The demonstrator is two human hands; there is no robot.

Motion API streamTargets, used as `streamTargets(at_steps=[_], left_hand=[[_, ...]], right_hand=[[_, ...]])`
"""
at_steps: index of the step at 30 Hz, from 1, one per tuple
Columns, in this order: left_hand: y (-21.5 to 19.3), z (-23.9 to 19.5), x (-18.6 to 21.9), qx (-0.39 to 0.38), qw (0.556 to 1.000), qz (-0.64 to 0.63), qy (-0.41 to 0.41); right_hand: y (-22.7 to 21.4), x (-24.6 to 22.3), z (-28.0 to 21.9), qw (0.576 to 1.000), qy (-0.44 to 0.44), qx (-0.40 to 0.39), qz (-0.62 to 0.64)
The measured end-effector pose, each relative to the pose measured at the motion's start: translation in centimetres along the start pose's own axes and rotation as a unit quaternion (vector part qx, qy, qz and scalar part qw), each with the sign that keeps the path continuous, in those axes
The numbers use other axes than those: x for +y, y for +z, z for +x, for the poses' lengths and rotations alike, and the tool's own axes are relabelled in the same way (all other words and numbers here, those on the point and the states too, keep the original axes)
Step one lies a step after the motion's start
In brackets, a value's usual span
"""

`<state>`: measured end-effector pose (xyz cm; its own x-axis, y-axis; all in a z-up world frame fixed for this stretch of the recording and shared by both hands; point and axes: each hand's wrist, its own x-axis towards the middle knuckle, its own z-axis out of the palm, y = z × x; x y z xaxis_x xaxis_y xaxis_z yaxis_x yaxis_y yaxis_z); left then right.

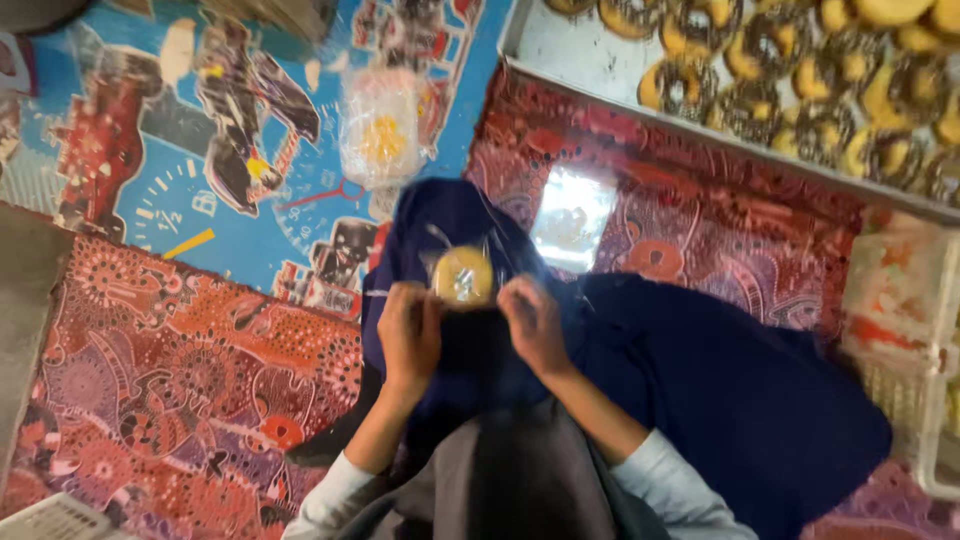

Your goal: The person sits on a mat and repeatedly picks donuts from a metal tray, places them into small plastic bags, and sets the filled bags aside. The donuts include plain and sesame-topped varieties.

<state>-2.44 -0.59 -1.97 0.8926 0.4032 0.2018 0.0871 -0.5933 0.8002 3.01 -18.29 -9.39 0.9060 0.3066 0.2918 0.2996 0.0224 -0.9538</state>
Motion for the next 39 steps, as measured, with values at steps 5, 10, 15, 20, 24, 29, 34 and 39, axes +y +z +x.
streamTargets(at_steps=[5,10,15,20,24,29,34,39], left_hand=[[5.8,2.4,1.1,-0.043,0.986,-0.058,0.153],[19.4,8.4,0.9,-0.223,0.968,-0.043,0.103],[29.2,12.5,-5.3,-0.239,0.942,0.132,0.196],[30.7,12.0,-8.9,-0.327,0.913,0.169,0.175],[28.1,13.1,-4.5,-0.302,0.91,0.165,0.231],[20.8,11.8,3.1,-0.1,0.959,-0.032,0.264],[17.8,13.7,5.1,-0.111,0.976,-0.185,-0.006],[16.5,12.9,5.5,-0.024,0.993,-0.111,0.038]], right_hand=[[-4.3,4.4,0.9,0.965,0.231,0.07,0.102],[-13.6,10.4,1.8,0.901,0.338,0.27,0.011],[-20.3,15.8,0.4,0.87,0.235,0.231,-0.365],[-22.2,13.2,2.0,0.827,0.258,0.298,-0.401],[-20.3,9.6,7.8,0.85,0.095,0.227,-0.466],[-15.3,6.0,11.8,0.964,0.183,0.053,-0.185],[-12.9,-1.6,12.6,0.956,0.039,0.079,-0.28],[-10.3,-8.6,12.1,0.94,-0.132,0.139,-0.283]])
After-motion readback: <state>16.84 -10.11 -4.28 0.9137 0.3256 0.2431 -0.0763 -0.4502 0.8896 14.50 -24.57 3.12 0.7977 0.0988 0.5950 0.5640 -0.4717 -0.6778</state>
